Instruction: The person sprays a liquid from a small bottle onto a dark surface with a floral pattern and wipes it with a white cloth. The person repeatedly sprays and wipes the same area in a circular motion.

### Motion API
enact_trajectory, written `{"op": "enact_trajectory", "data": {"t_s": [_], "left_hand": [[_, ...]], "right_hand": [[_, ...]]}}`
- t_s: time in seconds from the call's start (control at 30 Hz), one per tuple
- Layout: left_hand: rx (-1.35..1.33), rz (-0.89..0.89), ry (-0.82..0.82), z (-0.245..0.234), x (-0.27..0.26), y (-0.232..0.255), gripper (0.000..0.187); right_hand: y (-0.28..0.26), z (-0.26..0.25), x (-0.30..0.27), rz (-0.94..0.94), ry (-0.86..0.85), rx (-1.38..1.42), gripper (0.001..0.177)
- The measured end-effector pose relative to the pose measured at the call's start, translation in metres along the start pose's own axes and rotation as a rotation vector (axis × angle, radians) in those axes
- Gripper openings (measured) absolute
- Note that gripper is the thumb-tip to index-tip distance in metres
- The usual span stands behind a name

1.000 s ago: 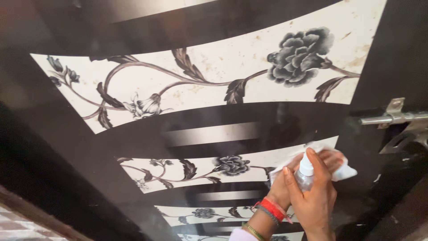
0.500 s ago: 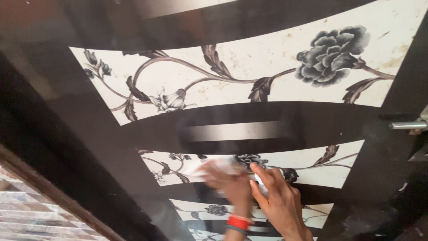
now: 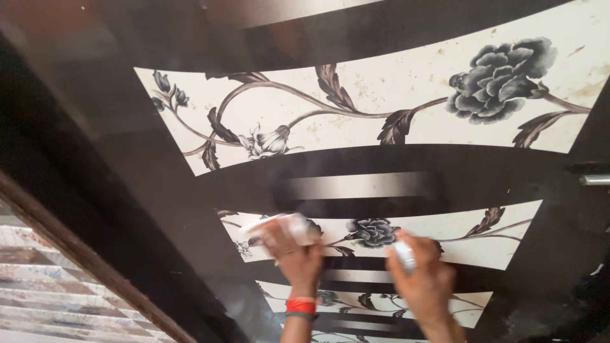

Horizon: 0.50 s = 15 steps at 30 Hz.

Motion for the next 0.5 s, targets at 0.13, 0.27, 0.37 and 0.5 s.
{"op": "enact_trajectory", "data": {"t_s": [0.13,0.27,0.37,0.5], "left_hand": [[-0.039,-0.403,0.186,0.005,-0.028,0.000,0.088],[-0.051,-0.116,-0.056,0.044,-0.054,0.088,0.108],[-0.669,0.110,-0.694,0.049,-0.061,0.171,0.059],[-0.617,0.526,-0.683,0.040,-0.020,0.211,0.068]], "right_hand": [[-0.028,0.021,-0.025,-0.173,-0.121,0.048,0.045],[-0.021,0.001,-0.015,-0.067,-0.068,-0.056,0.033],[0.002,-0.031,-0.002,0.035,0.039,-0.137,0.027],[0.009,-0.050,0.003,0.098,0.134,-0.068,0.031]]}}
Point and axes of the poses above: each hand's wrist, its own x-axis towards the middle knuckle, its own z-axis out of the palm, y = z × x, the point moved 1 cm from there along x, towards the middle knuckle, and after that the axes turned 8 degrees about y, right-handed, at the moved point
